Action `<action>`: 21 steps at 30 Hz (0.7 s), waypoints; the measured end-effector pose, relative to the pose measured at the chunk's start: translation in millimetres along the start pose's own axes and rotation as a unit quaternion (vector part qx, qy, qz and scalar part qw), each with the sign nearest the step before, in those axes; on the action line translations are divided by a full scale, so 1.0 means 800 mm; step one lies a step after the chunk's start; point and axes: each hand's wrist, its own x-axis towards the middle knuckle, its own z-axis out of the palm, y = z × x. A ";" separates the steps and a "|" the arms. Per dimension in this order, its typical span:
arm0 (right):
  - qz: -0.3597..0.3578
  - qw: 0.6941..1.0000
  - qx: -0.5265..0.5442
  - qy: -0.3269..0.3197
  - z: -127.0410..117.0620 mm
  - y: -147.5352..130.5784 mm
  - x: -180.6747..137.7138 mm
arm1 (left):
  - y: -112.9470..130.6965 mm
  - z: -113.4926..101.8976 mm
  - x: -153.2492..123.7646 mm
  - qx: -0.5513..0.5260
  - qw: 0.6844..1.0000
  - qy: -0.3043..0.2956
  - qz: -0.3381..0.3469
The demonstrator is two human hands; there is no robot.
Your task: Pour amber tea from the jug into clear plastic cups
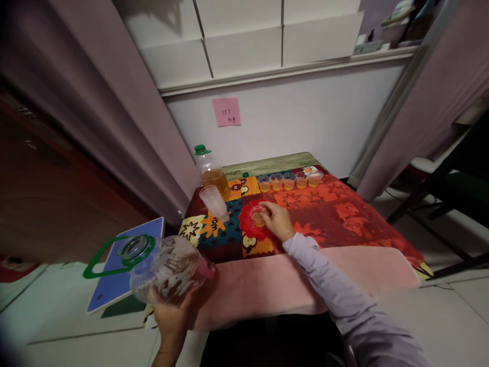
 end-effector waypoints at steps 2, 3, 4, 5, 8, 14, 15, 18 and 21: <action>-0.011 0.994 -0.098 -0.044 -0.006 0.006 0.018 | 0.003 0.001 -0.004 0.005 1.000 0.003 -0.001; -0.012 0.988 -0.138 -0.069 -0.004 0.006 0.024 | 0.003 0.002 -0.004 0.006 1.000 0.003 0.000; -0.011 0.981 -0.172 -0.093 -0.001 0.006 0.027 | 0.002 0.002 -0.004 0.007 1.000 0.004 0.001; -0.008 0.973 -0.200 -0.114 0.003 0.004 0.028 | 0.001 0.002 -0.004 0.006 1.000 0.006 0.001; 0.001 0.957 -0.250 -0.146 0.017 -0.005 0.028 | -0.007 0.006 0.001 -0.014 1.000 0.005 -0.009; 0.032 0.970 -0.213 -0.116 0.025 0.006 0.037 | -0.011 0.010 0.010 -0.061 0.997 0.025 -0.029; 0.043 0.977 -0.181 -0.102 0.024 0.014 0.041 | -0.010 0.009 0.011 -0.058 0.998 0.018 -0.033; 0.091 0.994 -0.052 -0.035 0.011 0.044 0.057 | -0.013 0.004 0.014 -0.025 0.999 0.006 -0.041; 0.127 0.991 0.015 0.045 -0.024 0.081 0.076 | -0.024 0.004 0.016 -0.020 0.998 0.017 -0.054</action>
